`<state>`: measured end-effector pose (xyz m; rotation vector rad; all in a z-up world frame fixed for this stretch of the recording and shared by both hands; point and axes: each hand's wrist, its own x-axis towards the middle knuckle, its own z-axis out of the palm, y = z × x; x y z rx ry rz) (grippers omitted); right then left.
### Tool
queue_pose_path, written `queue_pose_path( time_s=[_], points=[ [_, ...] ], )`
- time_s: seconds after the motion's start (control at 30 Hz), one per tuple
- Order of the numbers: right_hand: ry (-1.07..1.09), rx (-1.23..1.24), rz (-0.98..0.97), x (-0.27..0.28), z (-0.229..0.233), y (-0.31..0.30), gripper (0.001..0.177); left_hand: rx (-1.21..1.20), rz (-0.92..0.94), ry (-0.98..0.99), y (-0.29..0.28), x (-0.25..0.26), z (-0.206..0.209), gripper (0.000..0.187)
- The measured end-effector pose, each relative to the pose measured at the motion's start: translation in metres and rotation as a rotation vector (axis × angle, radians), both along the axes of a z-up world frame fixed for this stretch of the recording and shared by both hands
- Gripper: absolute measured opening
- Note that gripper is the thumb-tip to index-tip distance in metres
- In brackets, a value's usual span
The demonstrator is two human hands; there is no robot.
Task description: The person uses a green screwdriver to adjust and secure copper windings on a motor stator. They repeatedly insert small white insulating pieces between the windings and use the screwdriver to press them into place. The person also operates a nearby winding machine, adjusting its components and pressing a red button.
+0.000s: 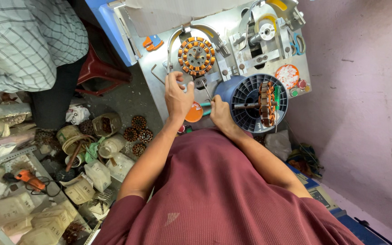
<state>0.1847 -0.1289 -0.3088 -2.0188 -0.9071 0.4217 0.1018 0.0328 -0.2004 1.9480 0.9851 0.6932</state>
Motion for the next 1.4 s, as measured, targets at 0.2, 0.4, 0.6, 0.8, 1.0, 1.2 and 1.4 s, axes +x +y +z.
queue_pose_path(
  time_s=[0.2,0.4,0.6,0.8,1.0,1.2,1.4],
  points=[
    [-0.053,-0.253,0.088,0.003,-0.030,-0.016,0.015,0.115,-0.177,-0.143,0.016,0.034,0.042,0.039],
    [-0.007,-0.100,0.162,0.004,-0.019,-0.020,0.031,0.423,-0.304,-0.132,0.041,0.061,0.038,0.021],
    [-0.152,-0.156,0.202,-0.013,0.054,-0.036,0.061,0.460,-0.377,-0.165,0.048,0.060,0.027,0.019],
    [0.073,-0.219,0.238,-0.036,0.104,-0.056,0.060,0.494,-0.391,-0.230,0.052,0.065,0.017,0.018],
    [0.241,-0.168,0.180,-0.045,0.112,-0.089,0.039,0.574,-0.385,-0.329,0.048,0.072,0.043,0.024],
    [0.336,-0.162,0.064,-0.057,0.128,-0.123,0.028,0.358,-0.502,-0.605,0.036,0.073,0.107,0.026],
    [0.397,-0.215,-0.008,-0.039,0.177,-0.153,0.030,-0.613,-0.555,-1.093,-0.016,0.055,0.173,0.028]
  ],
)
